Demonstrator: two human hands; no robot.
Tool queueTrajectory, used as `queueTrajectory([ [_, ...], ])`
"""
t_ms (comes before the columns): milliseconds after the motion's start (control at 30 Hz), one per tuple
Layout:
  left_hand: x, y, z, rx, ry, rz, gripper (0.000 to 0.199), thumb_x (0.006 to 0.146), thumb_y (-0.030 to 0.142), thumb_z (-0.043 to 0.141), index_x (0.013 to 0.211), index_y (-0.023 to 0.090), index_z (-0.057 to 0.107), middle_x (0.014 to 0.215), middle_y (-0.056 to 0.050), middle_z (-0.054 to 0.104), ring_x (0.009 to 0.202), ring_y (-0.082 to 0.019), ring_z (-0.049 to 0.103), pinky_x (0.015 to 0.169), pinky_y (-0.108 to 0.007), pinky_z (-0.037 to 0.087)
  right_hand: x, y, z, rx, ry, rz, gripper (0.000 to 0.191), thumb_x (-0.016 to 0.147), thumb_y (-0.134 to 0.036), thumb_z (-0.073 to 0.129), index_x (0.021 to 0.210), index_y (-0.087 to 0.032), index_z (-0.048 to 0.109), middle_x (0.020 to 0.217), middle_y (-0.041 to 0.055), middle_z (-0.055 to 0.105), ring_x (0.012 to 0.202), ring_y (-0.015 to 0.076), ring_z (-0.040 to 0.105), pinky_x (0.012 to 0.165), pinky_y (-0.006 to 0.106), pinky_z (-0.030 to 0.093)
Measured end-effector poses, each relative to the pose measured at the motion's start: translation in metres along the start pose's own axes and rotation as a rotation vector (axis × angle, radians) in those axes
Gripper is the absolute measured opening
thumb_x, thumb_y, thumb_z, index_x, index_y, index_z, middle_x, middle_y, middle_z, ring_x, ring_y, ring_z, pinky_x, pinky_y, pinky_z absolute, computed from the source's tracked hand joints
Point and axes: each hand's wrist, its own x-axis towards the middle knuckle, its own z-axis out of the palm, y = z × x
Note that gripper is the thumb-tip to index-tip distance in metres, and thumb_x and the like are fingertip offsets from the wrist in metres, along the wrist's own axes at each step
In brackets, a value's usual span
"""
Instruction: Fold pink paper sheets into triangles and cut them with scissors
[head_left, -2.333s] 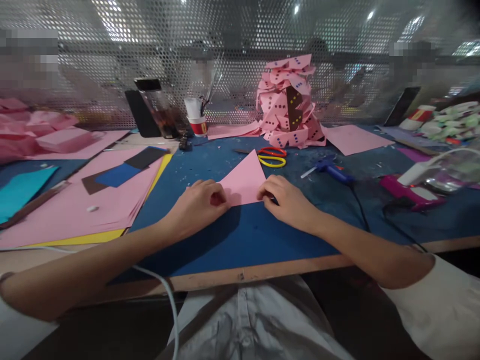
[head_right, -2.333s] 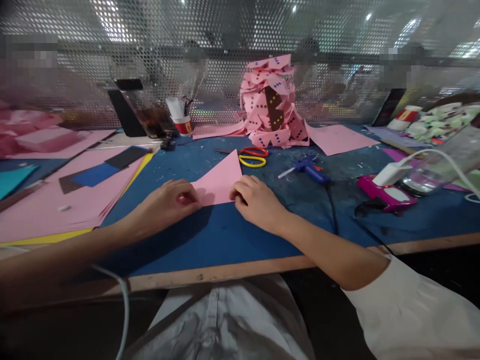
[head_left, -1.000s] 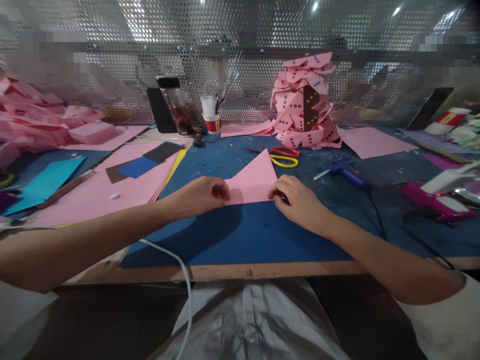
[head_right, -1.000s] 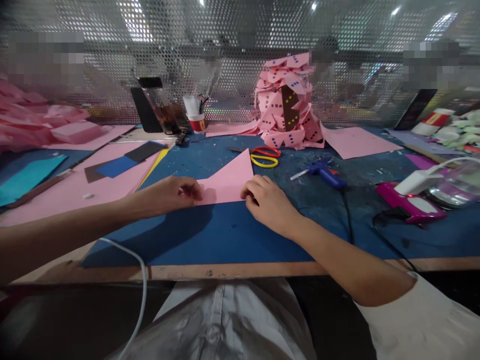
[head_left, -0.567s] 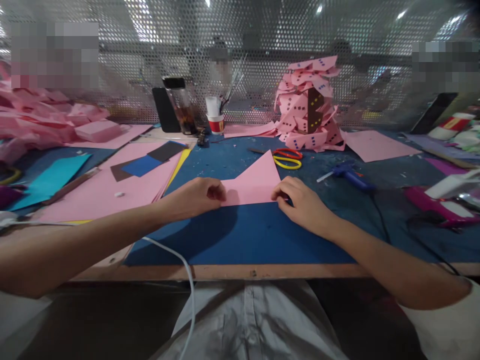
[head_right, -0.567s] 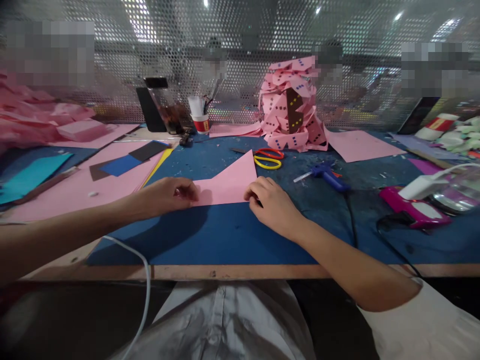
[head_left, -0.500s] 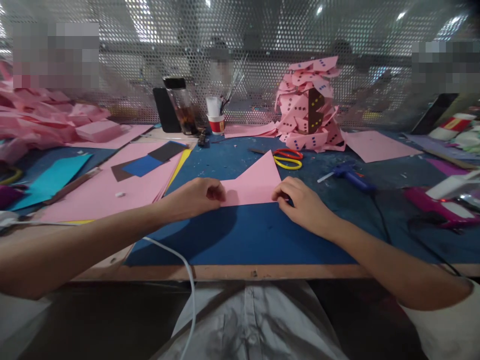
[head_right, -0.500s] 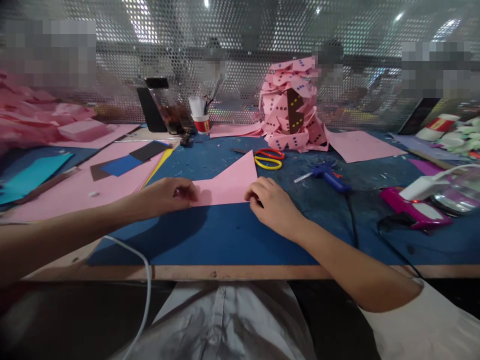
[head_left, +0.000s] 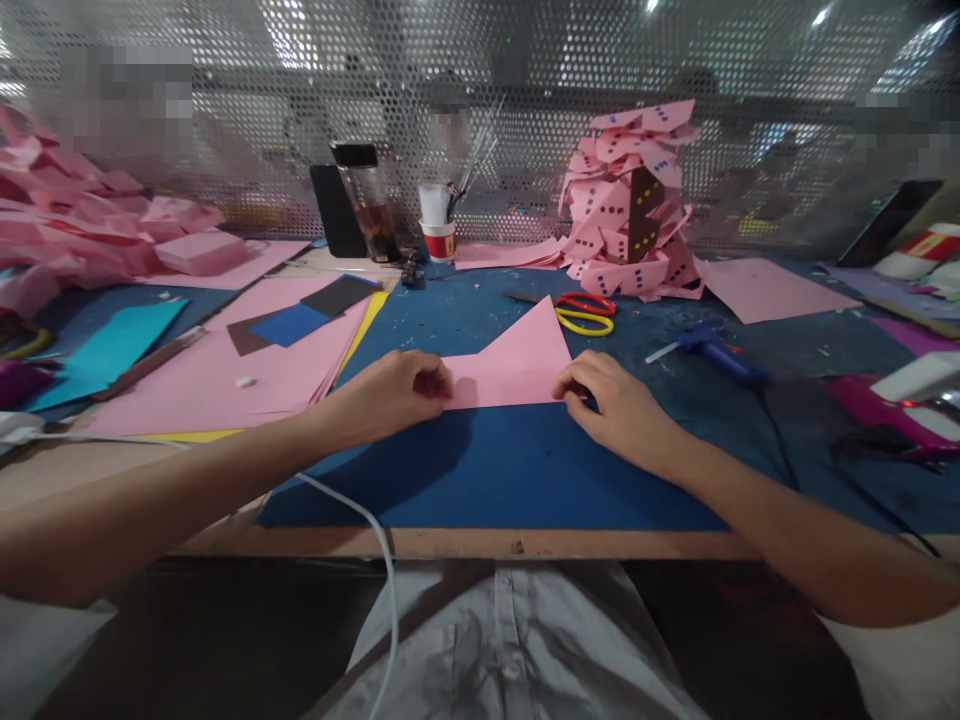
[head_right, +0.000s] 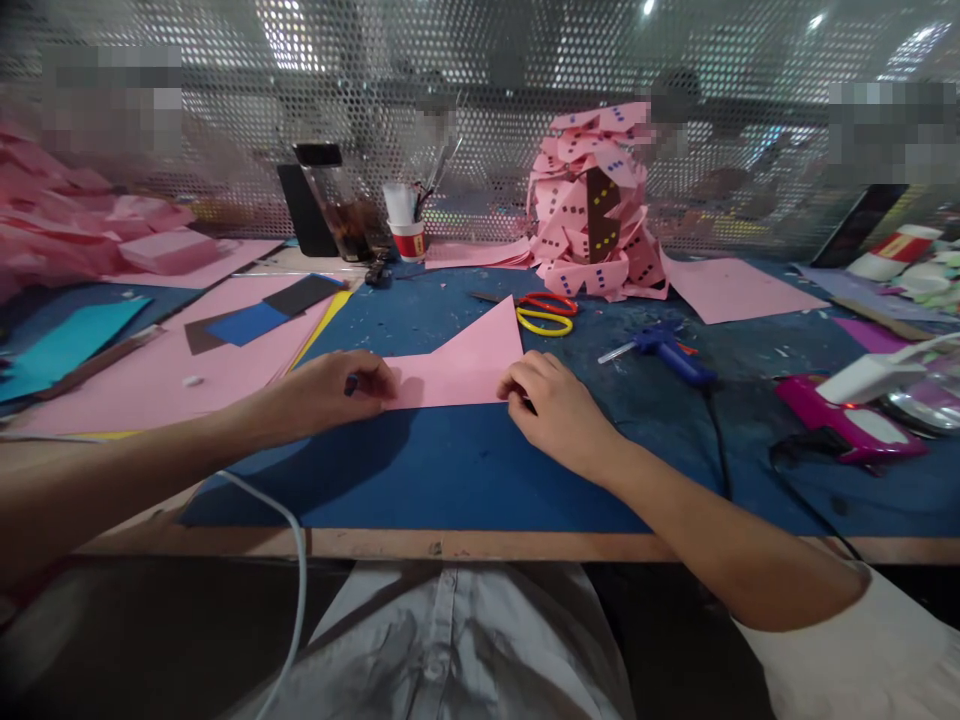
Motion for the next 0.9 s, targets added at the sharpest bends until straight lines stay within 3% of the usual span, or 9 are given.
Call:
queueTrajectory([
  [433,-0.013,-0.015,0.001,-0.01,0.109,0.045,0.018,0.074,0.024,0.059,0.088,0.019,0.07,0.092,-0.003,0.072,0.087,-0.02,0.066,0.082,-0.032,0.049,0.0,-0.001,0.0,0.0,-0.004,0.018,0.02,0.086,-0.004,0.052,0.09,-0.022,0.061,0.094,0.0041,0.062,0.089,0.0214,0.056,0.08,0.035,0.044],
  [900,-0.019,-0.021,-0.005,-0.129,0.095,0.11,0.02,0.075,0.021,0.058,0.091,0.019,0.071,0.092,-0.002,0.072,0.088,-0.019,0.067,0.083,-0.032,0.052,0.0,-0.003,-0.001,-0.017,-0.013,0.029,0.019,0.088,-0.006,0.052,0.09,-0.022,0.061,0.094,0.0042,0.061,0.09,0.0214,0.056,0.08,0.034,0.044],
])
